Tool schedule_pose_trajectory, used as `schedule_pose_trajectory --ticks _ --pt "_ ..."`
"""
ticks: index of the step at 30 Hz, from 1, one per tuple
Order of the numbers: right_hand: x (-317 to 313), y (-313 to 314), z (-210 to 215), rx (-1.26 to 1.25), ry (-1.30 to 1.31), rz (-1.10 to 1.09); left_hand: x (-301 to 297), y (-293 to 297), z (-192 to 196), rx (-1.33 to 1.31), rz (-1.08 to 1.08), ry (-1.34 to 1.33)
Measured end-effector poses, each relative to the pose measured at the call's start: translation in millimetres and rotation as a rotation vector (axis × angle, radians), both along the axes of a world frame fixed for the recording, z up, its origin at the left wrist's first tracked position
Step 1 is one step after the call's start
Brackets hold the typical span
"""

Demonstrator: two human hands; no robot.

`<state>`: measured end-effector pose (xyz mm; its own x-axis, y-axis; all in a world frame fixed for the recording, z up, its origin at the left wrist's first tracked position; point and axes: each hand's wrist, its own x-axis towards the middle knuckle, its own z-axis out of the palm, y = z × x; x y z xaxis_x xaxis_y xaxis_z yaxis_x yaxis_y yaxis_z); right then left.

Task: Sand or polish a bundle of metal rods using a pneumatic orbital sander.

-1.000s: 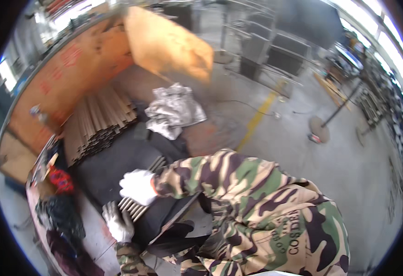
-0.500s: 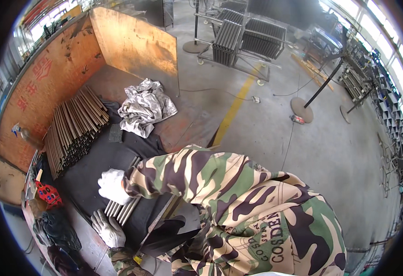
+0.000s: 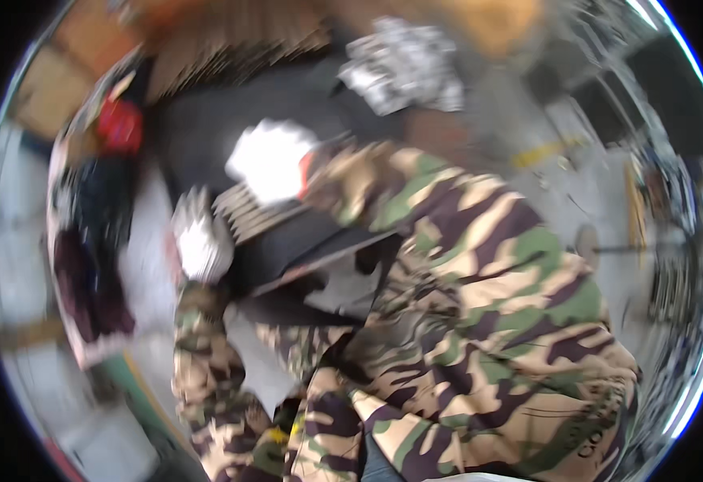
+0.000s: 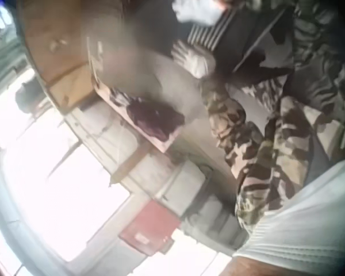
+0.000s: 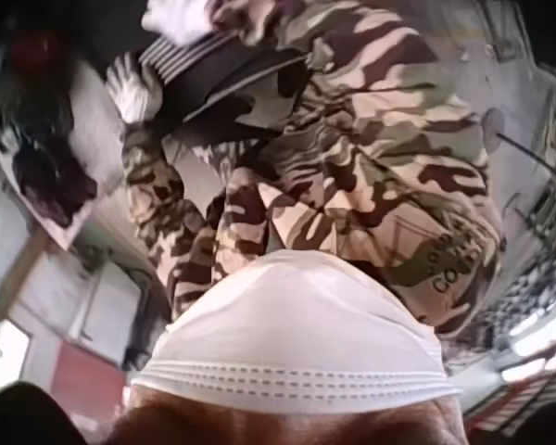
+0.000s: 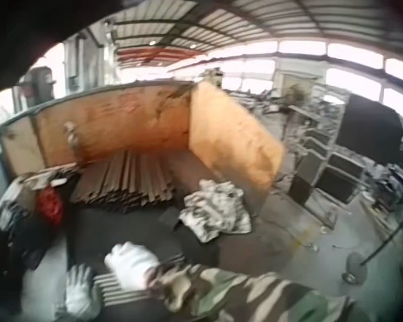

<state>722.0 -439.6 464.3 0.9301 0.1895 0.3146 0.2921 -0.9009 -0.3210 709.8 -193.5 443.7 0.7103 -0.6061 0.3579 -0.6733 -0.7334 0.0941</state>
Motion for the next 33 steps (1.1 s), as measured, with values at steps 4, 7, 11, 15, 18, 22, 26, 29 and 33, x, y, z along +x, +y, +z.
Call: schedule_pose_trajectory --ticks 4,7,11,15,18,22,26,29,33 --pt "-28.1 5.4 72.4 -0.238 0.193 0.167 -13.6 11.8 5.5 0.038 0.196 0.032" --pt "-37.9 14.6 73.0 -0.286 0.214 0.239 -5.9 13.9 -2.3 0.048 0.248 -0.006" --pt "-17.8 6.8 65.5 -0.388 0.191 0.136 5.0 4.8 -0.3 0.019 0.269 0.029" --pt "-48.9 21.3 71.6 -0.365 0.207 0.252 4.5 17.6 -5.2 0.029 0.298 -0.029" --pt "-28.3 29.7 73.7 -0.377 0.189 0.247 3.5 22.7 -4.5 0.042 0.321 -0.063" --pt "-26.6 30.0 68.4 -0.360 0.125 0.214 2.4 22.8 -8.3 0.038 0.321 -0.106" --pt "-46.2 25.8 60.2 -0.348 0.008 0.303 13.6 3.8 -7.6 0.033 0.326 -0.111" --pt "-18.5 25.0 54.0 -0.384 -0.012 0.211 20.7 5.2 -19.5 0.065 0.308 -0.222" --pt "-42.6 27.2 58.3 -0.391 0.004 0.261 17.9 9.2 -16.2 0.071 0.353 -0.164"
